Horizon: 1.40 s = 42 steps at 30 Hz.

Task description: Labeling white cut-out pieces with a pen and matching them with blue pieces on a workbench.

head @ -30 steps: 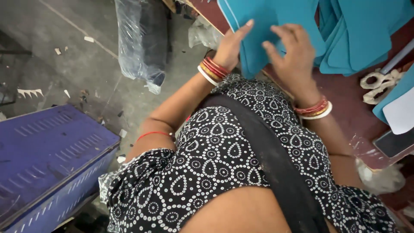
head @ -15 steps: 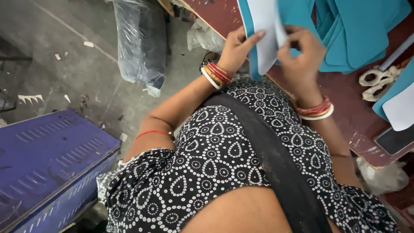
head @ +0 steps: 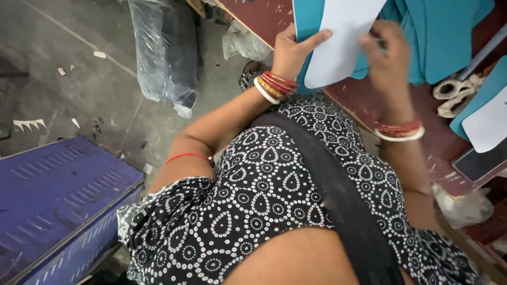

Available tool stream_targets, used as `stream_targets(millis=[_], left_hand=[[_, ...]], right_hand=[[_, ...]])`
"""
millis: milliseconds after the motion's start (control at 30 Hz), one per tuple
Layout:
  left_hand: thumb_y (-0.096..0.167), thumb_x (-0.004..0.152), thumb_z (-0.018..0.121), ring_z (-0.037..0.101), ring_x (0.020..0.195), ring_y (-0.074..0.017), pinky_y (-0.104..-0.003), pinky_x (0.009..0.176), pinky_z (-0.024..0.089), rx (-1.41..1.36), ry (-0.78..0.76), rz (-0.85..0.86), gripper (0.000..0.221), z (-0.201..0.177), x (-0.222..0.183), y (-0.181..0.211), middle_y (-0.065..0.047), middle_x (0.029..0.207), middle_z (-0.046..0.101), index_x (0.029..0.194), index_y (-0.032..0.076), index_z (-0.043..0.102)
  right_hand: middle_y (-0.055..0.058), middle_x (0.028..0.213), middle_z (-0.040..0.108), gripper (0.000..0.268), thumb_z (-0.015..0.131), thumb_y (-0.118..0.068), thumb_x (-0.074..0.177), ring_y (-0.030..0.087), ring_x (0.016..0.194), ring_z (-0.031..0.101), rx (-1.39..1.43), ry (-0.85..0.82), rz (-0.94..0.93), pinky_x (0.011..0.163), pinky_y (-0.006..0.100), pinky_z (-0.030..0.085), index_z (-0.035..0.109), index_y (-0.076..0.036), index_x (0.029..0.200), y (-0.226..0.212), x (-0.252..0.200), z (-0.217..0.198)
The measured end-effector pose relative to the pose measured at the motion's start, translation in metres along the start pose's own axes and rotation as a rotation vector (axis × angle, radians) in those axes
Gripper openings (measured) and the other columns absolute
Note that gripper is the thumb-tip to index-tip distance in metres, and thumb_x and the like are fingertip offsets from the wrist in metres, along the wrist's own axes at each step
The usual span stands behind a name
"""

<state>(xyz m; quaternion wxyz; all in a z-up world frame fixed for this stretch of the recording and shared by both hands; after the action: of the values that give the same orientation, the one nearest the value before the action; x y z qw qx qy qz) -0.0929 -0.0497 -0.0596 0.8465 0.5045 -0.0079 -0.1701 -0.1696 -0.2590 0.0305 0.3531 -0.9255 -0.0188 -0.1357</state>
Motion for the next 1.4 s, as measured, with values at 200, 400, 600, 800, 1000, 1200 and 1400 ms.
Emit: stream_targets(millis=[200, 400, 600, 800, 1000, 1200, 1400], left_hand=[[0.024, 0.104, 0.066, 0.065, 0.078, -0.0086, -0.026, 0.067, 0.055, -0.034, 0.117, 0.001, 0.029, -0.040, 0.007, 0.012, -0.004, 0.094, 0.074, 0.112, -0.003, 0.072], [0.032, 0.110, 0.054, 0.065, 0.084, -0.0098, -0.026, 0.075, 0.055, 0.195, 0.119, 0.084, 0.035, -0.038, -0.008, 0.026, -0.003, 0.097, 0.072, 0.117, 0.000, 0.067], [0.023, 0.105, 0.063, 0.060, 0.106, -0.0126, -0.027, 0.093, 0.051, 0.232, -0.080, 0.266, 0.035, -0.005, -0.021, 0.052, -0.005, 0.118, 0.063, 0.132, 0.000, 0.059], [0.013, 0.101, 0.074, 0.065, 0.109, -0.0106, -0.029, 0.096, 0.058, 0.017, -0.193, 0.083, 0.051, 0.004, -0.016, 0.042, -0.005, 0.129, 0.066, 0.146, 0.001, 0.054], [0.007, 0.103, 0.072, 0.069, 0.095, -0.0109, -0.029, 0.079, 0.059, 0.022, -0.097, 0.049, 0.036, -0.018, 0.009, 0.002, -0.006, 0.113, 0.073, 0.137, -0.003, 0.066], [0.005, 0.101, 0.073, 0.068, 0.089, -0.0091, -0.026, 0.073, 0.059, 0.116, -0.049, 0.099, 0.037, 0.000, 0.006, 0.023, -0.004, 0.109, 0.074, 0.136, 0.000, 0.064], [0.006, 0.100, 0.072, 0.071, 0.093, -0.0081, -0.023, 0.077, 0.060, 0.216, -0.237, 0.102, 0.046, 0.025, -0.001, 0.047, -0.003, 0.119, 0.069, 0.143, 0.006, 0.056]], right_hand=[[0.014, 0.099, 0.059, 0.024, 0.077, -0.011, 0.101, 0.026, 0.087, 0.057, 0.044, 0.159, 0.198, 0.079, 0.036, 0.047, 0.060, 0.001, 0.113, 0.011, 0.007, 0.013], [0.014, 0.115, 0.066, 0.027, 0.080, -0.007, 0.097, 0.025, 0.097, 0.067, -0.144, -0.044, -0.093, 0.089, 0.038, 0.055, 0.067, -0.003, 0.121, -0.033, 0.017, 0.019], [0.015, 0.129, 0.061, 0.048, 0.087, -0.015, 0.095, 0.024, 0.112, 0.068, 0.372, -0.161, -0.035, 0.094, 0.035, 0.060, 0.060, 0.002, 0.131, -0.086, 0.029, 0.032], [0.006, 0.117, 0.066, 0.037, 0.071, -0.012, 0.097, 0.011, 0.107, 0.065, 0.751, -0.173, 0.269, 0.094, 0.027, 0.056, 0.058, 0.001, 0.129, -0.072, 0.022, 0.019], [0.010, 0.095, 0.062, 0.009, 0.069, 0.001, 0.099, 0.019, 0.086, 0.057, 0.014, 0.225, 0.200, 0.077, 0.033, 0.047, 0.067, 0.003, 0.107, 0.059, -0.018, -0.019], [0.015, 0.122, 0.061, 0.038, 0.071, -0.006, 0.098, 0.032, 0.105, 0.064, -0.375, 0.120, -0.015, 0.091, 0.041, 0.053, 0.061, -0.002, 0.134, -0.001, -0.009, -0.047], [0.019, 0.130, 0.062, 0.050, 0.074, -0.016, 0.103, 0.029, 0.111, 0.066, 0.196, -0.213, 0.180, 0.093, 0.040, 0.053, 0.051, 0.000, 0.144, -0.027, 0.001, 0.017]])
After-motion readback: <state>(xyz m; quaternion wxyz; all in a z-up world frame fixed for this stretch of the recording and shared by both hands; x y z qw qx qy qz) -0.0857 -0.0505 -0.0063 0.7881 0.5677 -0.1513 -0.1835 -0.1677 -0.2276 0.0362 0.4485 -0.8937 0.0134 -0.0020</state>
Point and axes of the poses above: each hand's wrist, its own x-axis towards the middle knuckle, its own z-axis out of the palm, y = z × x, the point moved 1 cm from there along x, towards the middle knuckle
